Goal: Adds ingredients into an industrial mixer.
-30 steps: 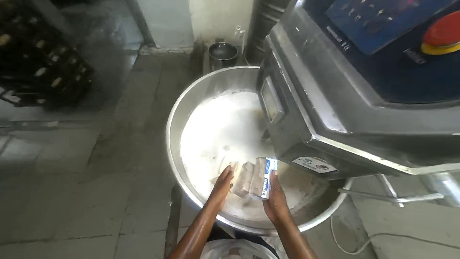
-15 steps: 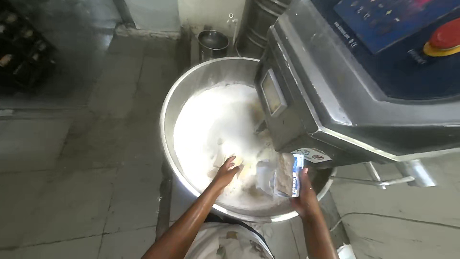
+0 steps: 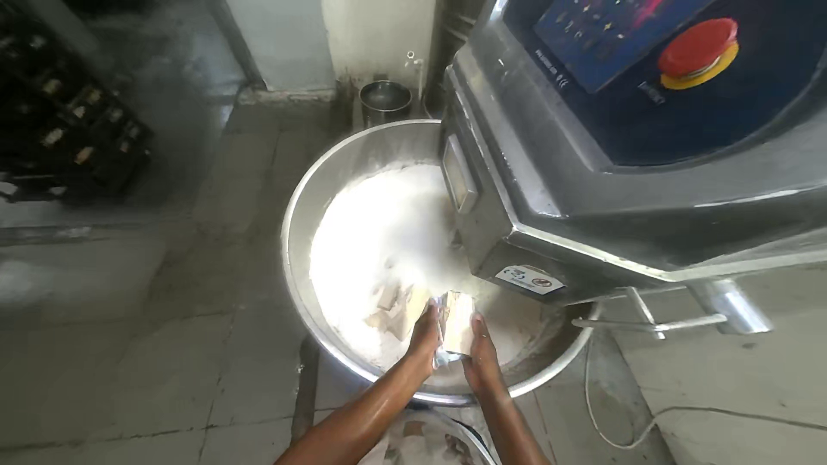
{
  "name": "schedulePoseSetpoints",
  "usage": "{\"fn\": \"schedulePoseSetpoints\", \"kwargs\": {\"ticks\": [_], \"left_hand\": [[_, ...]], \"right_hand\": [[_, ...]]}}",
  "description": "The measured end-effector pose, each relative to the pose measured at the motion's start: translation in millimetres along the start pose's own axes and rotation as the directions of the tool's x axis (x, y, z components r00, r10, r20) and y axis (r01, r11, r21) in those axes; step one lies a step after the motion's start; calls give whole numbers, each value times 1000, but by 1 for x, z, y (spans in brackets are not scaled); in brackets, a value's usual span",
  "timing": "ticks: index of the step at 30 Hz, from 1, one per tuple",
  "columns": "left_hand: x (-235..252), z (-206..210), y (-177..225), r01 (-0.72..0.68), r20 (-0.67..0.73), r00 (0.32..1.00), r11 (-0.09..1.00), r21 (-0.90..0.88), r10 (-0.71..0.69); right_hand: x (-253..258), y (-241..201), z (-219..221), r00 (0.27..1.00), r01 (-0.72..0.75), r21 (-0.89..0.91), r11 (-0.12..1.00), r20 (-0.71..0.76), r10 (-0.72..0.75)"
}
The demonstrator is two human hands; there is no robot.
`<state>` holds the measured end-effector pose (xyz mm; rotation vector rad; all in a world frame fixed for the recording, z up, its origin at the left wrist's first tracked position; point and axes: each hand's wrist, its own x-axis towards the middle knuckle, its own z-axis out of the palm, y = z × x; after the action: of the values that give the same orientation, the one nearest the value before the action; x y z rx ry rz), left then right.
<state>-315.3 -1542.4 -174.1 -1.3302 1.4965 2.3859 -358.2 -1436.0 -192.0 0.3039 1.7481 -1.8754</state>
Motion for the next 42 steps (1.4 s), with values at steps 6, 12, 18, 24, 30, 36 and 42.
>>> {"fn": "schedulePoseSetpoints", "kwargs": {"ticks": [6,12,18,24,30,36,42], "left_hand": [[-5,3,2,-84,-224,970,995,50,93],[-10,5,3,-202,-241,947,977,67,212],[-17,4,-2,-374,-311,859,914,160,406],[-15,-48,37,-485,-239,678,667,566,695],[1,-68,72,-575,345,537,35,817,770],[32,-94,85,-483,432,771,-12,876,468],[66,-111,87,-462,94,887,857,227,453]], "right_hand": [[19,11,-13,992,-69,-18,997,105,70],[27,0,-22,943,-36,-87,996,328,63],[28,8,-8,955,33,32,999,293,-41],[28,2,-24,987,-38,105,994,161,21],[52,-1,-19,977,123,-427,896,208,-35],[39,-5,-9,926,342,-624,702,96,-366],[2,12,-12,953,256,-442,859,-33,-301]]}}
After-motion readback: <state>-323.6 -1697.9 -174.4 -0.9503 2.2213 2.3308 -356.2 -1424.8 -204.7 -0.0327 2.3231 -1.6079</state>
